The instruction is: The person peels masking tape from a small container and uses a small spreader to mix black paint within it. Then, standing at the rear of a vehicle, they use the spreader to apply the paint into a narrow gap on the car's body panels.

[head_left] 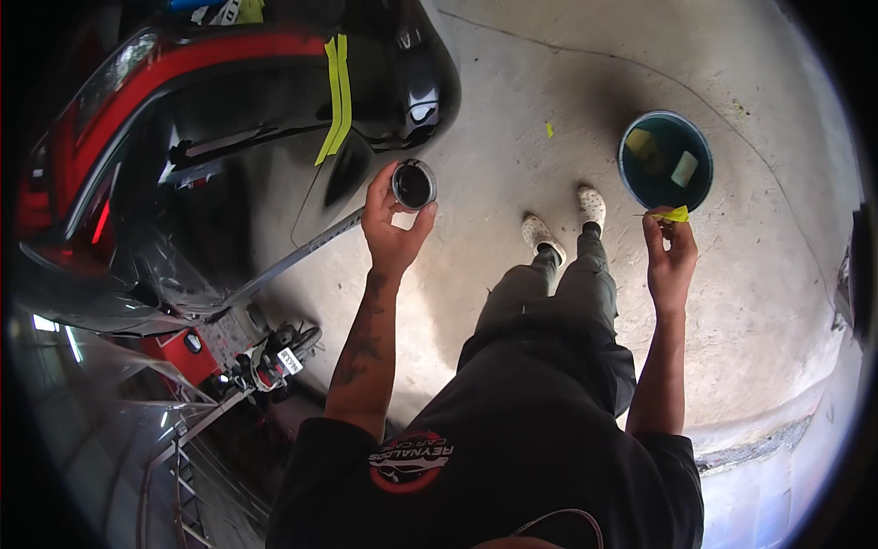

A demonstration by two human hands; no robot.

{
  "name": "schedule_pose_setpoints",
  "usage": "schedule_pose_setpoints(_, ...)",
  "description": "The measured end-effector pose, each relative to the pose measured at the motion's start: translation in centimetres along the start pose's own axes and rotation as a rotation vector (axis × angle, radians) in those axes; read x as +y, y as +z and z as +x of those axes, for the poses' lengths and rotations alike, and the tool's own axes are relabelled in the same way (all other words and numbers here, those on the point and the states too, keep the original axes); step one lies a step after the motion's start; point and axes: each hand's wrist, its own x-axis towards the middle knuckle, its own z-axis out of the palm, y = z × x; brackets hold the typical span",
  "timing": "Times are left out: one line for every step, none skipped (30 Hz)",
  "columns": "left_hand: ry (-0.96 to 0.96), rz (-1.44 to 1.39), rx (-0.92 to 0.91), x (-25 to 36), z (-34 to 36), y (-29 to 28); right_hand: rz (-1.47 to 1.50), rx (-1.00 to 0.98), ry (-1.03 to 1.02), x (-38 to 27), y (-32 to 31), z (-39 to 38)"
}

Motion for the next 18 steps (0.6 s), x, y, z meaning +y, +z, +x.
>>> schedule_pose_setpoints(0.006, 0.015, 0.005, 0.3, -0.1, 0.1, -0.003, 0.012, -0.014, -0.2, -0.6, -0.2)
schedule_pose_setpoints(0.011, 0.03, 0.011, 0.7, -0.2, 0.3, -0.007, 0.033, -0.008, -0.3, -1.2, -0.5)
schedule_pose_setpoints(0.025, 0.021, 0.016, 1.2, -0.3, 0.4, -0.012, 0.052, -0.001, -0.6, -1.7, -0.7)
schedule_pose_setpoints(0.039, 0.032, 0.021, 1.6, -0.3, 0.5, -0.015, 0.058, -0.016, -0.8, -2.0, -0.8)
schedule_pose_setpoints(0.053, 0.043, 0.026, 2.0, -0.3, 0.6, -0.007, 0.062, -0.027, -1.0, -2.2, -0.8)
schedule_pose_setpoints(0.063, 0.034, 0.032, 2.5, -0.4, 0.7, 0.0, 0.063, -0.039, -1.2, -2.4, -0.7)
schedule_pose_setpoints(0.071, 0.052, 0.028, 2.9, -0.6, 0.7, -0.004, 0.066, -0.052, -1.5, -2.5, -0.7)
schedule_pose_setpoints(0.077, 0.071, 0.025, 3.3, -0.8, 0.7, -0.004, 0.05, -0.045, -1.8, -2.5, -0.6)
schedule_pose_setpoints(0.082, 0.064, 0.034, 3.4, -1.2, 0.7, -0.004, 0.032, -0.038, -2.0, -2.4, -0.5)
schedule_pose_setpoints(0.096, 0.104, 0.015, 3.4, -1.6, 0.7, 0.027, 0.019, -0.071, -1.9, -2.2, -0.3)
schedule_pose_setpoints(0.107, 0.144, -0.008, 3.8, -1.9, 0.8, 0.022, 0.018, -0.077, -2.1, -1.8, -0.1)
schedule_pose_setpoints(0.098, 0.176, -0.021, 4.2, -2.4, 1.0, 0.065, 0.008, -0.102, -2.5, -1.3, 0.0)
schedule_pose_setpoints(0.109, 0.18, -0.031, 4.6, -2.8, 1.2, 0.107, -0.005, -0.125, -3.0, -0.6, 0.1)
schedule_pose_setpoints(0.126, 0.184, -0.039, 5.1, -3.2, 1.3, 0.138, -0.012, -0.126, -3.9, 0.2, 0.2)
schedule_pose_setpoints(0.141, 0.187, -0.048, 5.6, -3.5, 1.5, 0.163, -0.028, -0.152, -4.2, 1.0, 0.3)
schedule_pose_setpoints(0.129, 0.179, -0.06, 5.7, -3.8, 1.5, 0.173, -0.059, -0.178, -5.1, 1.8, 0.4)
schedule_pose_setpoints(0.128, 0.207, -0.097, 6.3, -4.1, 1.6, 0.183, -0.092, -0.201, -6.2, 2.5, 0.4)
schedule_pose_setpoints(0.124, 0.212, -0.103, 7.2, -4.3, 1.6, 0.172, -0.131, -0.237, -7.5, 3.2, 0.4)
